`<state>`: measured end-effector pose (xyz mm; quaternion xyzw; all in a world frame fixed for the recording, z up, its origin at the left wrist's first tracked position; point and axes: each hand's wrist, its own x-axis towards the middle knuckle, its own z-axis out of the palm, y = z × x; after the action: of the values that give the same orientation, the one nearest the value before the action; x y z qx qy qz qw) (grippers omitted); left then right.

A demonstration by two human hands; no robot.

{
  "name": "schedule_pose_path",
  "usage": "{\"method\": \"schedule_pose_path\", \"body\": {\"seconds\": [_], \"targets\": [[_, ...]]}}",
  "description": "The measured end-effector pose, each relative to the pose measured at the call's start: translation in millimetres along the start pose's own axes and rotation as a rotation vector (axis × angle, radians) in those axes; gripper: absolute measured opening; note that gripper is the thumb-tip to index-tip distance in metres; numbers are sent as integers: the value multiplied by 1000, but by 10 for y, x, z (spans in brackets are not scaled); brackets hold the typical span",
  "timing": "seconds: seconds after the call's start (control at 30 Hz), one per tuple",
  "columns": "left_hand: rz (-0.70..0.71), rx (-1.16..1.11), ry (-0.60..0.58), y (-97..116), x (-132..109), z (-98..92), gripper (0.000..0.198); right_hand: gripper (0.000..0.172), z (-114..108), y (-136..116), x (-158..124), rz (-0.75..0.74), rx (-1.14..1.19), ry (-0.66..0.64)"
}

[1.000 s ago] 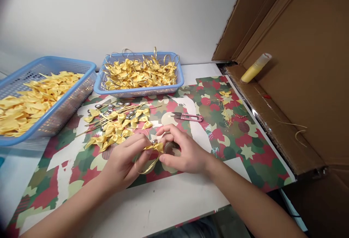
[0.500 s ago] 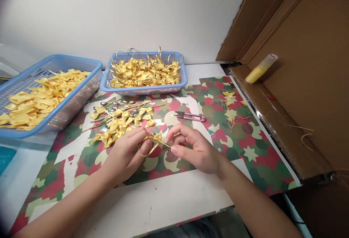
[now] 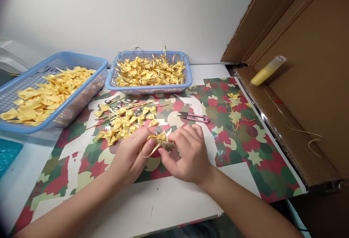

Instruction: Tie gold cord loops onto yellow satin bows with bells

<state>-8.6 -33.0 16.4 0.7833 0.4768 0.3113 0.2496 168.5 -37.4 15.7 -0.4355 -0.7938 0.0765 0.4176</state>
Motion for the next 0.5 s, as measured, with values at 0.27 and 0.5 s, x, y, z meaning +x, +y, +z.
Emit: {"method": "schedule_pose_path", "body": {"seconds": [0.27,0.5], "targets": [[186,221,-19,7,2,36,21,14,-11,21,15,37,-83,-175],[-1,2,-73,19,-11,50,28,26,44,10,-23,77,34,-211]]}}
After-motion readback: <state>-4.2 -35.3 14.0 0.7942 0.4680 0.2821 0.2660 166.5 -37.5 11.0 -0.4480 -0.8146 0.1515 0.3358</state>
